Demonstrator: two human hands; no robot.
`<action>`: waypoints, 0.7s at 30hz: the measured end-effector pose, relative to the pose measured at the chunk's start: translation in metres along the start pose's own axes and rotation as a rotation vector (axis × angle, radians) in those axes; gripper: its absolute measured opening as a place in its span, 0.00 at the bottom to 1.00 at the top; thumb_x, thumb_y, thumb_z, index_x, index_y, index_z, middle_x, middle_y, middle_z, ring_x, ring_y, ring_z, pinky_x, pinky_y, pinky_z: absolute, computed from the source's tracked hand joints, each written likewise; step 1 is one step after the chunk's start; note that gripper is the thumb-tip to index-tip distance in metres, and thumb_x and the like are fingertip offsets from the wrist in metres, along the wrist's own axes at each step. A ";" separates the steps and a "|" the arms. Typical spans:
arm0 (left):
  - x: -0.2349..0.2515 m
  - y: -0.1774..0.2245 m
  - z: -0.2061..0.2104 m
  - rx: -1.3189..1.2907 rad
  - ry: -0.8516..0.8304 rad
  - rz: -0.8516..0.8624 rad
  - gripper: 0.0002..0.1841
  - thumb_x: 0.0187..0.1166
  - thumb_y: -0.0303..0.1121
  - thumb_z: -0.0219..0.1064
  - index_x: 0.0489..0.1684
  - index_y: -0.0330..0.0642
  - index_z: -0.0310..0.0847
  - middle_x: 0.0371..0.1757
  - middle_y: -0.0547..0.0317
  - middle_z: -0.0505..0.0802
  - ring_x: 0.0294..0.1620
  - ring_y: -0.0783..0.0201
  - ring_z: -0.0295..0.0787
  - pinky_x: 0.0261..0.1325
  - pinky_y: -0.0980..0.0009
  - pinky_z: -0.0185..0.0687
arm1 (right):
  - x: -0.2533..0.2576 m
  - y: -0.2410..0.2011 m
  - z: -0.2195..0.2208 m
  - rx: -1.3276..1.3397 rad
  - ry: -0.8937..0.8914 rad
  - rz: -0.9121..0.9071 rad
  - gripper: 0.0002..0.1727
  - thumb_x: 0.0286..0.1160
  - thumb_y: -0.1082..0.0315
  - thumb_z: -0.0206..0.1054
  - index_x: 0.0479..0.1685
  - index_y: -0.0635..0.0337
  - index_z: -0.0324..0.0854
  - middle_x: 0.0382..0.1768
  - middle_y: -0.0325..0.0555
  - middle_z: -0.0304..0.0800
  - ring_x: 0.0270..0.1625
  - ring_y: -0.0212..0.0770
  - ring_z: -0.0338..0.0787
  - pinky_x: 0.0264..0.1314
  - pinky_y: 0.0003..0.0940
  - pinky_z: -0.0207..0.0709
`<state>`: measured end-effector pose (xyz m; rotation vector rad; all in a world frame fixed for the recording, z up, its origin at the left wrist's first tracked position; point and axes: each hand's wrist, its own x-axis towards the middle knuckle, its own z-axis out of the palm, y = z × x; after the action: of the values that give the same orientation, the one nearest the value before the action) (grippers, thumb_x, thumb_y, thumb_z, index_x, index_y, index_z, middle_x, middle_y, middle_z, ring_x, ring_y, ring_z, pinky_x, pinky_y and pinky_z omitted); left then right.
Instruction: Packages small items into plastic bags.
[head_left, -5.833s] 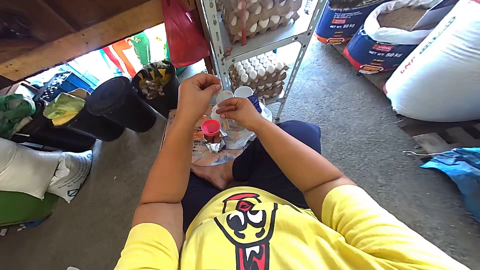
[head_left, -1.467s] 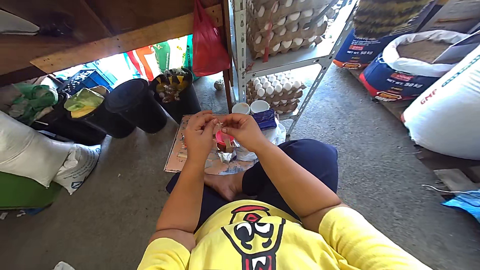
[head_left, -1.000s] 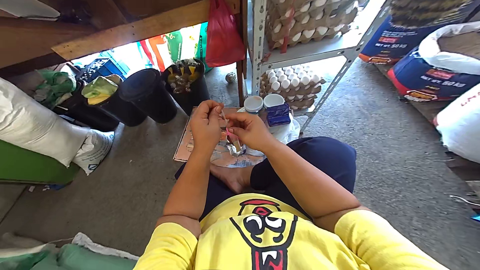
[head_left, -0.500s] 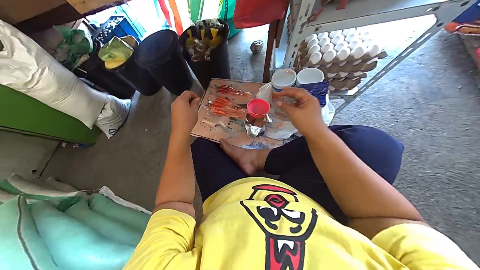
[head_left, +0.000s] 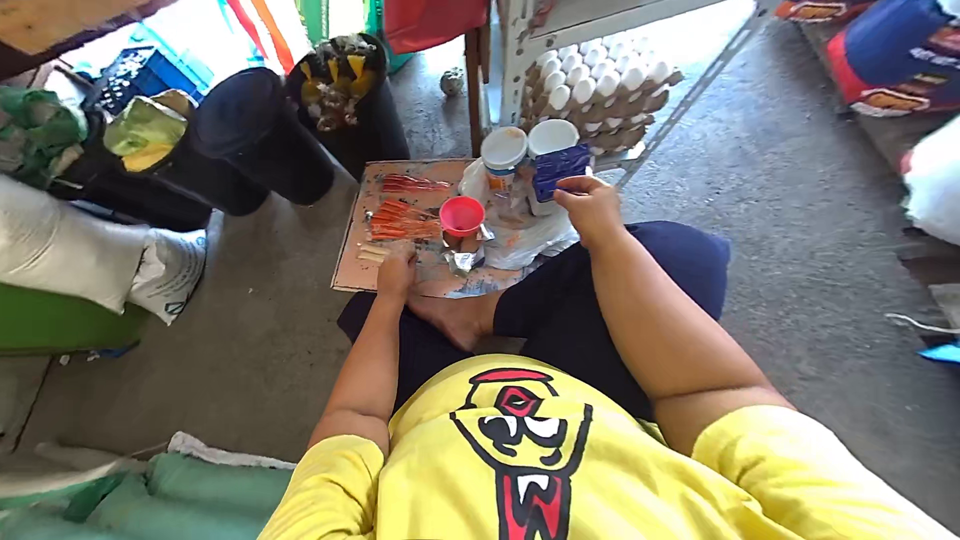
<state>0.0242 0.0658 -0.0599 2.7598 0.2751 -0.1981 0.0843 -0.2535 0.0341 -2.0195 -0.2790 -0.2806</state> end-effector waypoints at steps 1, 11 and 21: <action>0.001 0.001 0.007 -0.043 0.023 0.005 0.18 0.91 0.37 0.57 0.62 0.36 0.89 0.60 0.39 0.93 0.65 0.41 0.90 0.72 0.40 0.79 | 0.012 0.051 0.004 0.082 -0.020 0.143 0.18 0.80 0.66 0.69 0.58 0.75 0.84 0.53 0.69 0.89 0.53 0.54 0.91 0.56 0.42 0.84; 0.001 0.032 -0.015 -0.341 0.544 -0.026 0.16 0.89 0.37 0.61 0.59 0.35 0.88 0.50 0.43 0.93 0.46 0.55 0.91 0.56 0.55 0.86 | 0.029 0.091 0.058 -0.388 -0.656 0.250 0.17 0.69 0.73 0.72 0.58 0.54 0.93 0.78 0.61 0.77 0.83 0.70 0.69 0.75 0.79 0.65; -0.004 0.080 -0.037 -0.467 0.724 0.213 0.11 0.86 0.33 0.67 0.54 0.35 0.90 0.51 0.52 0.93 0.47 0.71 0.90 0.54 0.75 0.87 | 0.043 0.106 0.085 -0.316 -0.618 0.277 0.15 0.76 0.75 0.65 0.58 0.61 0.90 0.73 0.60 0.82 0.77 0.66 0.78 0.74 0.72 0.72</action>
<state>0.0416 0.0052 0.0017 2.2619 0.1702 0.8245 0.1649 -0.2215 -0.0790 -2.3874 -0.3455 0.5143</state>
